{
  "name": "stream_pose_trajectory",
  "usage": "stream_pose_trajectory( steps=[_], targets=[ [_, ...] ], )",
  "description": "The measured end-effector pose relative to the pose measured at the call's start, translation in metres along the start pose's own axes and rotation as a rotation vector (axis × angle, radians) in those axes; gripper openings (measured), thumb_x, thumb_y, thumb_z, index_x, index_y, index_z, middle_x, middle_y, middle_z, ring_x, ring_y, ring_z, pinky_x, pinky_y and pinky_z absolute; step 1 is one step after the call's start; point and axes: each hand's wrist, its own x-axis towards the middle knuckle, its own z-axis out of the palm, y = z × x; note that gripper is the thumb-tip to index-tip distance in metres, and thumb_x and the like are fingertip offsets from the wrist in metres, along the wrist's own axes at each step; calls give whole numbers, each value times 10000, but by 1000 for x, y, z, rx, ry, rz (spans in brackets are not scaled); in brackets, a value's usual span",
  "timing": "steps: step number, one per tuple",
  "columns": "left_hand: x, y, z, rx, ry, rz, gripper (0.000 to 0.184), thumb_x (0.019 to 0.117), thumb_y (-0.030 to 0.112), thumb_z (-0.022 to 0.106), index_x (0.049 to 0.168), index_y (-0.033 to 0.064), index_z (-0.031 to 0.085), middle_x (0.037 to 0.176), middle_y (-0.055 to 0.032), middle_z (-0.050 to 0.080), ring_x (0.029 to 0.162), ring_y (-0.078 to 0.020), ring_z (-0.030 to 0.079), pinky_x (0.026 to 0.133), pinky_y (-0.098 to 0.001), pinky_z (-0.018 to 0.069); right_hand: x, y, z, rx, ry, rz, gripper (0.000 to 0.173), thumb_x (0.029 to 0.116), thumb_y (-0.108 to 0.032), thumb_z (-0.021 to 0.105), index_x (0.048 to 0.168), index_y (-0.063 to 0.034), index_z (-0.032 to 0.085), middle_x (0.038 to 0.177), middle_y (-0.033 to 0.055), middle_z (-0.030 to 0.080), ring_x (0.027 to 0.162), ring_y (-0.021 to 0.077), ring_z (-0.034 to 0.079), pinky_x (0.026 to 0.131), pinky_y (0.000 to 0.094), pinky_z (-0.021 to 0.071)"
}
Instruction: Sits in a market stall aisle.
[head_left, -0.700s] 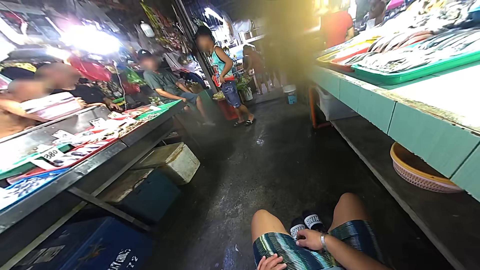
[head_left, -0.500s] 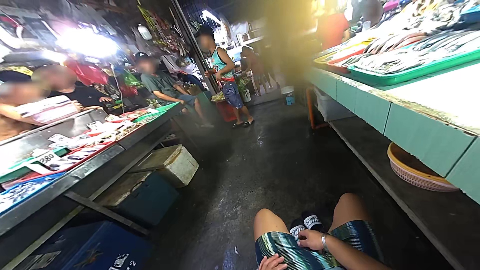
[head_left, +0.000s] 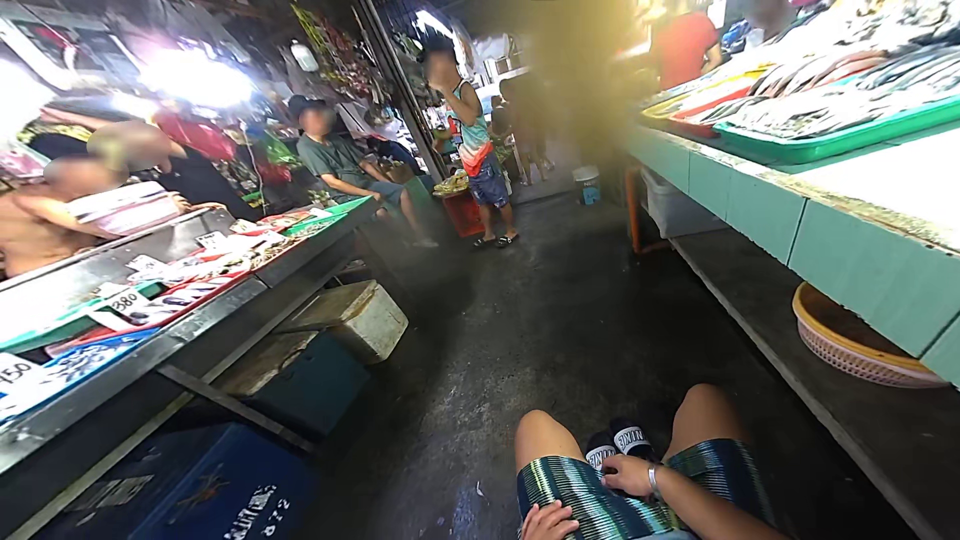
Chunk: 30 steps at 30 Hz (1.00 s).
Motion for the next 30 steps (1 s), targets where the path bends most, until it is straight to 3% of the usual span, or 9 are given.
stream_pose_trajectory(
  steps=[10,18,21,30],
  targets=[
    [-9,-4,-3,10,22,-26,399,1064,275,386,1203,209,754,1339,24,689,1397,-156,510,1258,-509,230,6,3,4,-1,-16,-36,454,1060,-399,542,1351,-59,615,1302,186,660,1215,321,632,1066,545,467],
    [0,-3,3,-49,36,5,395,1068,241,389,1197,174,757,1332,-1,694,1397,-172,512,1261,-489,231,11,14,0,5,7,-27,410,1064,-338,536,1300,-14,623,1243,222,658,1176,343,632,1042,546,471],
    [2,-4,5,-31,23,5,399,1072,265,386,1198,193,757,1330,16,695,1390,-156,515,1261,-486,229,4,17,-1,10,21,-45,417,1065,-340,542,1324,-24,622,1275,212,657,1215,329,623,1079,531,458],
    [-6,-4,0,-26,48,-24,377,1058,226,409,1188,177,759,1323,6,699,1391,-166,517,1260,-483,230,10,6,2,5,-20,-5,427,1060,-368,551,1341,-53,618,1268,197,668,1182,324,643,1059,530,473]
  ],
)
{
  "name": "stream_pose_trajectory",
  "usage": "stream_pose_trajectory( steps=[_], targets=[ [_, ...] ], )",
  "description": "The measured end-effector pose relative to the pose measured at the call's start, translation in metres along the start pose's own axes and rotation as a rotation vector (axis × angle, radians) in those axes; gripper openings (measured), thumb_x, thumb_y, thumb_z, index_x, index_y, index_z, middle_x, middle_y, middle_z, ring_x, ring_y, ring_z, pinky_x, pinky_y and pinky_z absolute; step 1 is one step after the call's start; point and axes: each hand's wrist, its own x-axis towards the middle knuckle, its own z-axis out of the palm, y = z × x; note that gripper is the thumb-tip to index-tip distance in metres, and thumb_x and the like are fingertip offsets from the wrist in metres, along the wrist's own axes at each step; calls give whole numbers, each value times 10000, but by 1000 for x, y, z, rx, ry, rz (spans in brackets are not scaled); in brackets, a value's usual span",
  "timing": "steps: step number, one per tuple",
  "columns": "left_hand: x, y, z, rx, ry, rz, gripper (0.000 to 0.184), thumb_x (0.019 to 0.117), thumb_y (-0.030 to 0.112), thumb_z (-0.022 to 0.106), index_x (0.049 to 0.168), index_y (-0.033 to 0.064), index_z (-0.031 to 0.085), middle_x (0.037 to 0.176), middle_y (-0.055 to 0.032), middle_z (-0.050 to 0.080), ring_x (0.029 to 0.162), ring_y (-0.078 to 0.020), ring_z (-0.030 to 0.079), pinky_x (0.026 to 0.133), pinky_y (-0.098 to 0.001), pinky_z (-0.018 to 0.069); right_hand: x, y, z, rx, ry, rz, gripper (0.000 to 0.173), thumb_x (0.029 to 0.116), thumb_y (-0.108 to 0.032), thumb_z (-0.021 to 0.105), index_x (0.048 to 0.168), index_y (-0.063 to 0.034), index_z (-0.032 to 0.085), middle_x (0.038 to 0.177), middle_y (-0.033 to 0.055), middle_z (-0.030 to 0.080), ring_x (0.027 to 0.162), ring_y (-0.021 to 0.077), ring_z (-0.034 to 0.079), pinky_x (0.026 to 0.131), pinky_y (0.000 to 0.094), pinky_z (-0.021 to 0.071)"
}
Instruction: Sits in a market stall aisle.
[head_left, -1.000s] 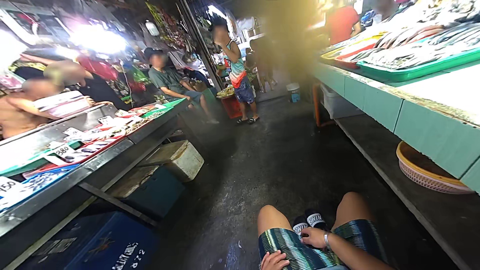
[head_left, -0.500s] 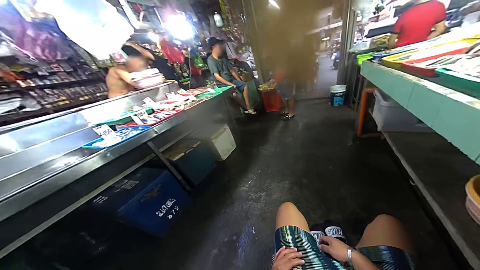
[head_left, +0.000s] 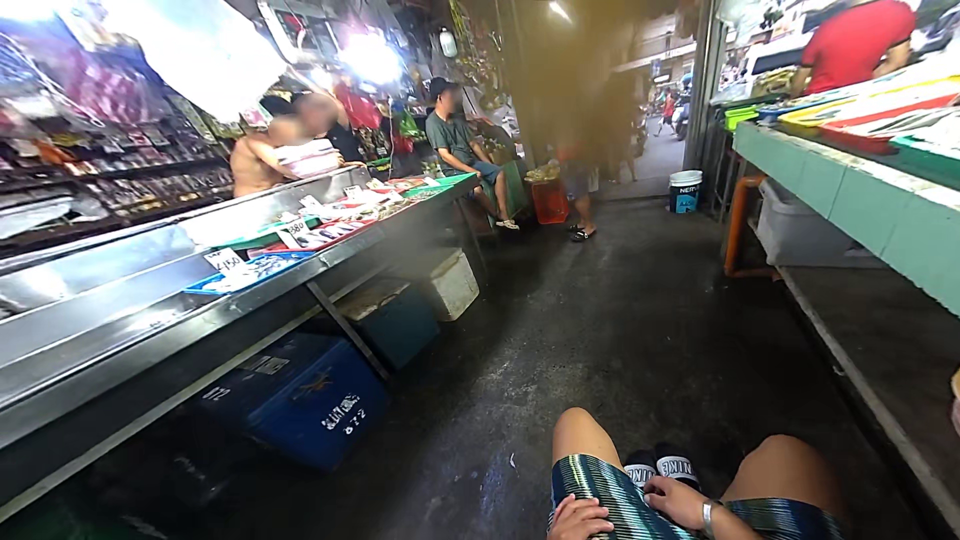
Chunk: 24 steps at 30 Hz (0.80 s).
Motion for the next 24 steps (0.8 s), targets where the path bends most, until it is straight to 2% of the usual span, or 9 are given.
stream_pose_trajectory(
  steps=[4,11,24],
  targets=[
    [4,-1,2,-23,-10,20,380,1062,230,404,1193,164,755,1333,-3,693,1402,-173,506,1262,-487,227,-2,1,-3,-6,8,-1,396,1062,-318,547,1325,-31,617,1253,210,665,1179,337,639,1045,538,475],
    [2,-7,7,-2,-9,36,380,1071,266,399,1198,208,753,1345,46,684,1404,-138,498,1264,-479,232,-4,10,0,-5,46,-25,408,1057,-348,551,1327,-54,633,1263,185,673,1199,310,638,1073,516,468],
    [5,-3,5,-16,-14,33,383,1069,249,398,1195,175,752,1342,4,688,1398,-165,509,1262,-485,233,-2,8,-2,-4,27,-12,394,1055,-330,548,1319,-50,628,1230,191,680,1155,318,652,1027,531,488]
  ],
)
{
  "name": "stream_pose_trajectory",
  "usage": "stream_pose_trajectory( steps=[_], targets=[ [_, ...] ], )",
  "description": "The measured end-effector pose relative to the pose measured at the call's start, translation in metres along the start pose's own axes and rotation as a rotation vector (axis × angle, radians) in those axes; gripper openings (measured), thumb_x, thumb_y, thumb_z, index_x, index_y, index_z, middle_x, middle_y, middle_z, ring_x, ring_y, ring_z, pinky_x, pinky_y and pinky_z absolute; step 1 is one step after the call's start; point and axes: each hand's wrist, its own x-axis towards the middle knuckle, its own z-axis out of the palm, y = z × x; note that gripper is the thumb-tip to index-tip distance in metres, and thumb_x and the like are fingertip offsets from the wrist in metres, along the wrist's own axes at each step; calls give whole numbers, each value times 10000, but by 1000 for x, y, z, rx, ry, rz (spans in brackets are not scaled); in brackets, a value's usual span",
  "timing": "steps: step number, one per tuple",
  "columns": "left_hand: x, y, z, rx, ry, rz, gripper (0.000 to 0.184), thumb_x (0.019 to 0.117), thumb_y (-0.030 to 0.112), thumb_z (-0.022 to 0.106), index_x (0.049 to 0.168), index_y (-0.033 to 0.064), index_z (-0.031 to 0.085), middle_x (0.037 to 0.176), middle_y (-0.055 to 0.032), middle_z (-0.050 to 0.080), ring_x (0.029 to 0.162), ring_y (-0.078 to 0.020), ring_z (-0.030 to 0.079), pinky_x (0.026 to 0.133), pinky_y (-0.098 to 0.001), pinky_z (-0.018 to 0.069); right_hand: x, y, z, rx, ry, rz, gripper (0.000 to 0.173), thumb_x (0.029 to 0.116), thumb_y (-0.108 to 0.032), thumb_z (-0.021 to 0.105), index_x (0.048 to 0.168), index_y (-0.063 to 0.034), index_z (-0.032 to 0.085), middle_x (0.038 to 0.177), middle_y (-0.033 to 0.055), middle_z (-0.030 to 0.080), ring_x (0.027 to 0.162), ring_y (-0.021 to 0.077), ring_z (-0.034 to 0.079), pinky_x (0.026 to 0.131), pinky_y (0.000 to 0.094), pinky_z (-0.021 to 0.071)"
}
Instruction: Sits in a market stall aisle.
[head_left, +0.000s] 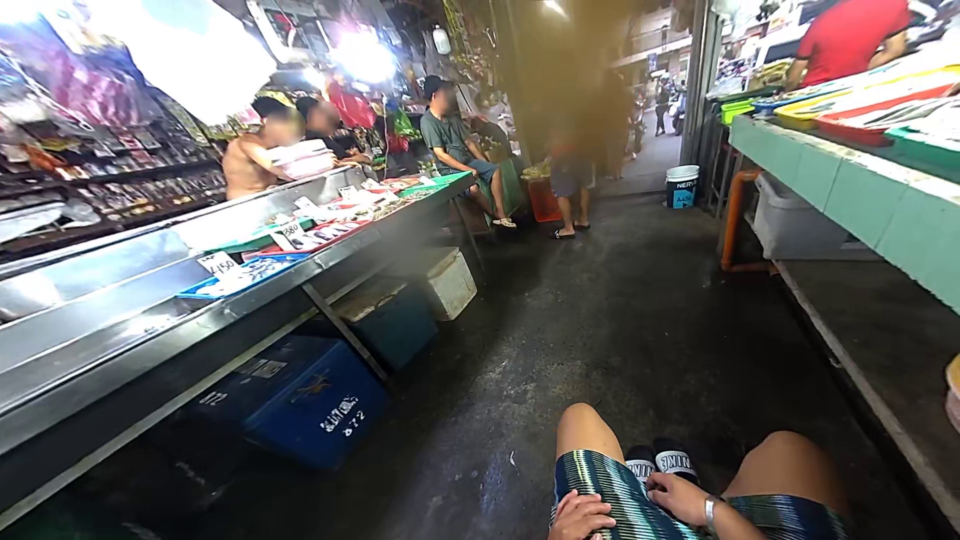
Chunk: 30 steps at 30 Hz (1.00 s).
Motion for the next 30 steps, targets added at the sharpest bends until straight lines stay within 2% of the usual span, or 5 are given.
stream_pose_trajectory(
  steps=[10,16,18,22,30],
  targets=[
    [-6,-3,-2,28,12,-13,384,1068,257,397,1189,194,756,1336,26,690,1394,-150,511,1259,-490,235,4,-2,4,-4,-8,2,422,1054,-371,555,1341,-69,624,1257,175,680,1183,305,648,1060,517,479],
    [36,80,-34,-1,-75,-224,442,950,150,388,1139,38,771,1289,-82,713,1347,-283,569,1216,-543,275,-1,-5,-1,11,-13,18,403,1063,-324,538,1346,-45,608,1259,200,669,1164,324,648,1028,530,486],
    [32,68,-28,2,-71,-187,430,964,162,397,1147,62,773,1298,-61,711,1356,-261,562,1222,-529,272,-4,-3,-1,9,1,4,402,1060,-317,544,1337,-35,619,1256,208,670,1178,333,644,1045,535,477],
    [-4,-4,2,9,21,5,381,1067,266,402,1189,204,757,1334,32,691,1390,-148,515,1256,-494,248,-2,-1,1,-5,13,0,402,1058,-351,546,1322,-61,632,1239,187,677,1161,315,649,1043,532,478],
    [-6,-3,-1,7,30,-5,387,1068,259,393,1196,197,753,1342,31,687,1403,-148,501,1263,-480,237,2,-5,2,-6,-17,12,406,1058,-342,547,1335,-52,614,1252,190,675,1177,317,647,1048,534,478]
  ],
)
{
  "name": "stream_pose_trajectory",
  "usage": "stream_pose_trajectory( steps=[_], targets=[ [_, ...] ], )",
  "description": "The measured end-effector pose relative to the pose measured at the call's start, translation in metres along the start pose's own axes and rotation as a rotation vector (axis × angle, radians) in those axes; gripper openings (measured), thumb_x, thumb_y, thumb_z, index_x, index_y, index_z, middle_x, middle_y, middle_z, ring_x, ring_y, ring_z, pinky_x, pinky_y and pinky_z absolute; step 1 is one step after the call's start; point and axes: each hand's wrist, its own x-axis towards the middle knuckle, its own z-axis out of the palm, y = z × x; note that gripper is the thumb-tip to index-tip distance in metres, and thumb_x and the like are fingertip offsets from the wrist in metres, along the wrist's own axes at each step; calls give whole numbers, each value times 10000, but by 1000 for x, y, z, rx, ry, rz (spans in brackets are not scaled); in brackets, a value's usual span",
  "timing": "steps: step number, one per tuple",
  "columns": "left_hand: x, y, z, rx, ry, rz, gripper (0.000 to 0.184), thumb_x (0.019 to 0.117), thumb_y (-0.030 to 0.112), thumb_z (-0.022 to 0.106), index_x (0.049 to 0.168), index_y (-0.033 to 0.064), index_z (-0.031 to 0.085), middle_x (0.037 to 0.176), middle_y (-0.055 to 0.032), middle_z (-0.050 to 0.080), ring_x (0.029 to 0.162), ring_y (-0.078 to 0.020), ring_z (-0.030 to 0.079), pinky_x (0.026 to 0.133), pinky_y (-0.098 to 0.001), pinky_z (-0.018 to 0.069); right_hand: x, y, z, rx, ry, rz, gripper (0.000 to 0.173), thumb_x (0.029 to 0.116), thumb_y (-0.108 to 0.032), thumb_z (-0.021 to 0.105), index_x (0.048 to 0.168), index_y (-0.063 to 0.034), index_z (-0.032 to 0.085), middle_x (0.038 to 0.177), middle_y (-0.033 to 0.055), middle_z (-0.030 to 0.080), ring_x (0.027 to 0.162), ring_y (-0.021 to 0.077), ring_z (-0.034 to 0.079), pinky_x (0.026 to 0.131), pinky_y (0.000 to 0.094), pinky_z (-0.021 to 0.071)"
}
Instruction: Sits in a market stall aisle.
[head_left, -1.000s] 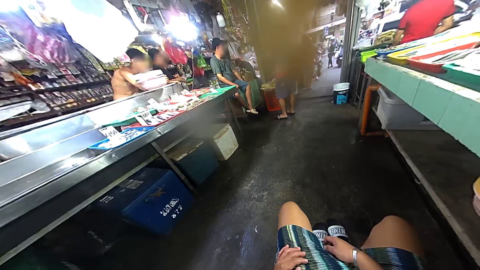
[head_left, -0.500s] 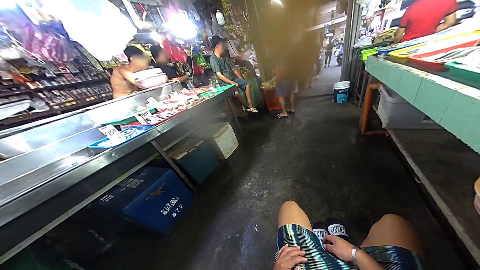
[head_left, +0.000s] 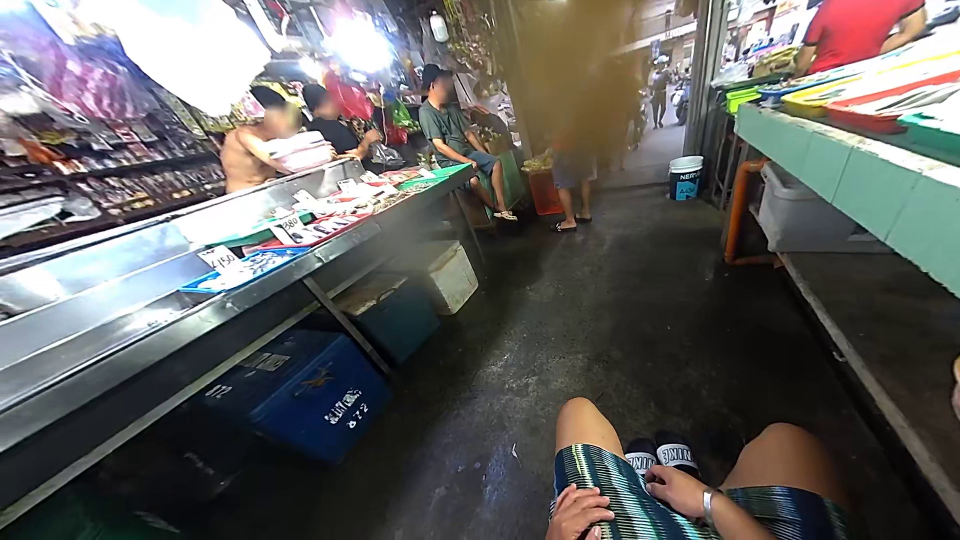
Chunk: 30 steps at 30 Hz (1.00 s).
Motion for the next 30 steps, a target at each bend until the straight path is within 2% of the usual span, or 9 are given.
stream_pose_trajectory(
  steps=[13,17,19,27,30],
  targets=[
    [-1,0,1,17,3,-7,382,1065,258,398,1189,217,757,1332,48,691,1391,-135,513,1260,-478,248,0,2,1,-1,7,-5,417,1060,-368,540,1338,-70,625,1257,171,681,1184,302,648,1059,524,475],
    [3,2,0,4,-6,-7,385,1066,251,394,1192,194,754,1339,30,689,1397,-147,508,1261,-481,243,-1,0,-1,-3,3,4,403,1066,-331,526,1333,-44,616,1254,198,671,1176,328,643,1039,543,478],
    [4,1,2,2,2,4,381,1065,251,399,1185,191,755,1330,21,693,1389,-153,516,1256,-483,253,-3,1,-2,1,16,-4,398,1060,-316,533,1331,-38,622,1264,205,667,1199,334,634,1062,549,467],
    [1,3,-1,31,-10,-14,384,1062,250,392,1181,202,754,1316,25,700,1380,-146,524,1255,-487,241,-6,-3,-1,-4,7,-20,419,1063,-346,538,1354,-56,617,1316,184,658,1250,316,618,1106,530,442],
    [1,3,-2,26,-1,-20,377,1061,243,401,1174,194,757,1309,20,704,1376,-153,530,1254,-486,253,4,3,2,-13,5,-14,417,1053,-358,544,1347,-73,621,1291,174,668,1221,312,632,1079,539,462]
  ],
)
